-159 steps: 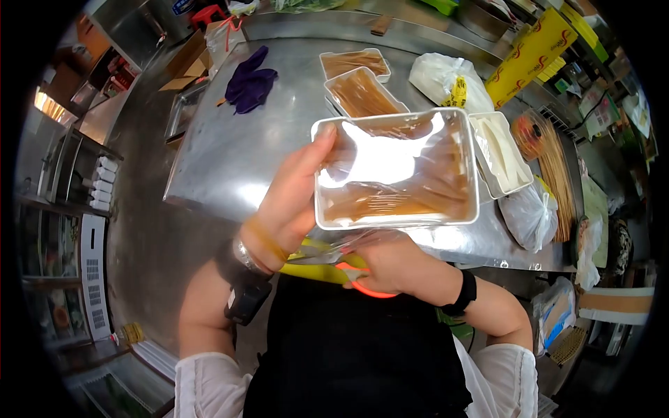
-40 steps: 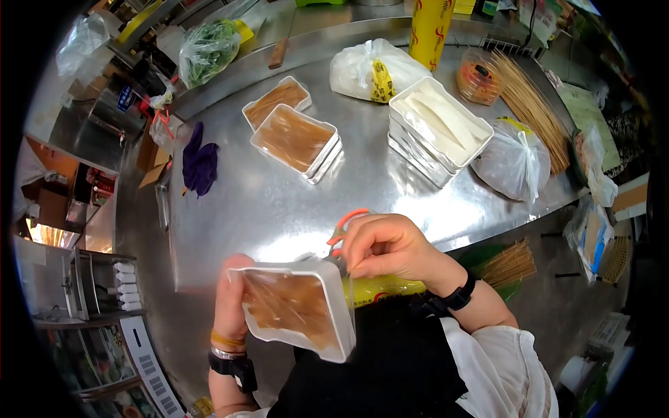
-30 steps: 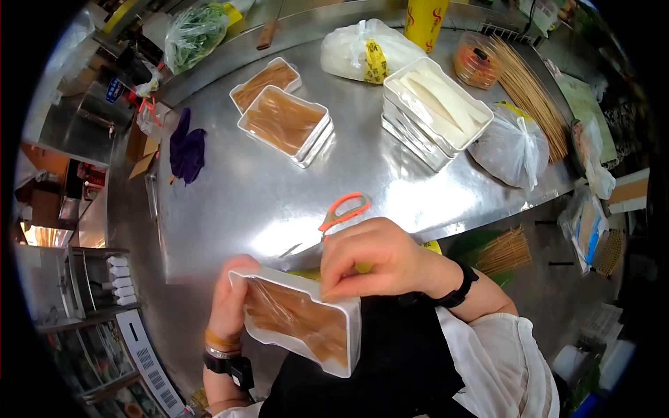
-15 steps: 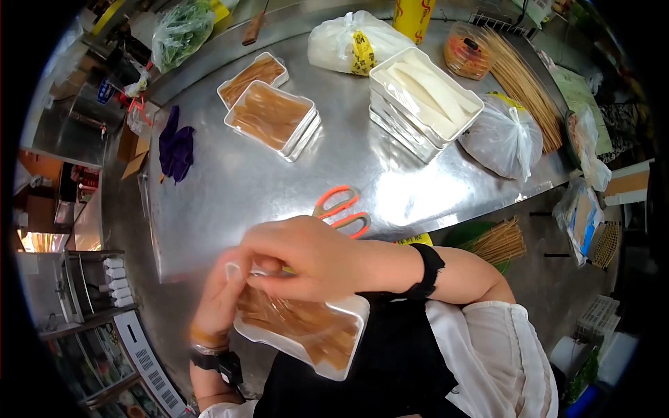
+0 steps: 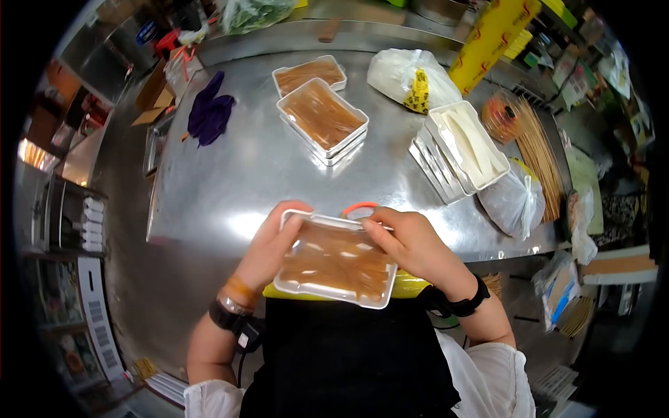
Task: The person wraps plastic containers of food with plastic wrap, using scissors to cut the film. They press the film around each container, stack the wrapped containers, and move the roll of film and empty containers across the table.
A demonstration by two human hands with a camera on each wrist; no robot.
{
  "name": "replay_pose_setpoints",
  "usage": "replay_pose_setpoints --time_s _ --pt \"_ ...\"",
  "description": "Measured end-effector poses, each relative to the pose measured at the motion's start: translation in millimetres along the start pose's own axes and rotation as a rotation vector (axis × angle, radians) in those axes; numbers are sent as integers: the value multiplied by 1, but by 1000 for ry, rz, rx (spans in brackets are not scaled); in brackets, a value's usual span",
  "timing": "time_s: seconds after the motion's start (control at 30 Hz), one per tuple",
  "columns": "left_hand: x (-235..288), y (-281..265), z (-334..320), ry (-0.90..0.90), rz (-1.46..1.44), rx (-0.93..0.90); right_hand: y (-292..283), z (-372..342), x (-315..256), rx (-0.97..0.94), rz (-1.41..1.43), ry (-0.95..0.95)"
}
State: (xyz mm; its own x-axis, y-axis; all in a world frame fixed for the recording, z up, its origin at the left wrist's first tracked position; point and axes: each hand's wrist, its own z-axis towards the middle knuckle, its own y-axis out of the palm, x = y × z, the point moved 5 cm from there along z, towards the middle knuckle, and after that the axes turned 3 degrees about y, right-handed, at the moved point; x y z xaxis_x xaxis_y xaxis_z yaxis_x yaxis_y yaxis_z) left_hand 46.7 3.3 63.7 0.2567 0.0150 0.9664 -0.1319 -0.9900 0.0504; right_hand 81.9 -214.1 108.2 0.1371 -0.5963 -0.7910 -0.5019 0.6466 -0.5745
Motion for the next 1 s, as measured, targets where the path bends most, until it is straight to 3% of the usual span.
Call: replay_pose_setpoints --time_s 0.17,0.23,0.3,0.37,0.47,0.57,0.6,0.7,0.8,0.9,1.0 --pt "8 6 17 52 76 -128 0 5 10 -64 10 -44" --pt "15 8 17 83 3 -110 -1 9 22 -97 264 115" --pt "16 5 16 116 -305 -198 -5 16 38 -87 375 113" --pt "12 -8 7 88 -420 -110 -17 17 56 -70 497 151" --pt "-13 -26 -1 195 -243 -185 -33 18 72 3 616 218" --pt "-11 -23 -11 403 168 -130 -41 19 74 52 631 262" --pt "-9 -21 -11 382 183 -57 -40 18 69 75 632 279" --pt "-34 -15 -3 293 30 -154 -40 15 61 99 661 325" --pt "-53 -21 -6 -68 -294 -65 -44 8 58 108 710 338" --pt "-47 -22 -9 78 -431 -11 -47 1 58 96 755 338" --pt "-43 -16 -17 110 -349 -67 -48 -5 68 43 769 364"
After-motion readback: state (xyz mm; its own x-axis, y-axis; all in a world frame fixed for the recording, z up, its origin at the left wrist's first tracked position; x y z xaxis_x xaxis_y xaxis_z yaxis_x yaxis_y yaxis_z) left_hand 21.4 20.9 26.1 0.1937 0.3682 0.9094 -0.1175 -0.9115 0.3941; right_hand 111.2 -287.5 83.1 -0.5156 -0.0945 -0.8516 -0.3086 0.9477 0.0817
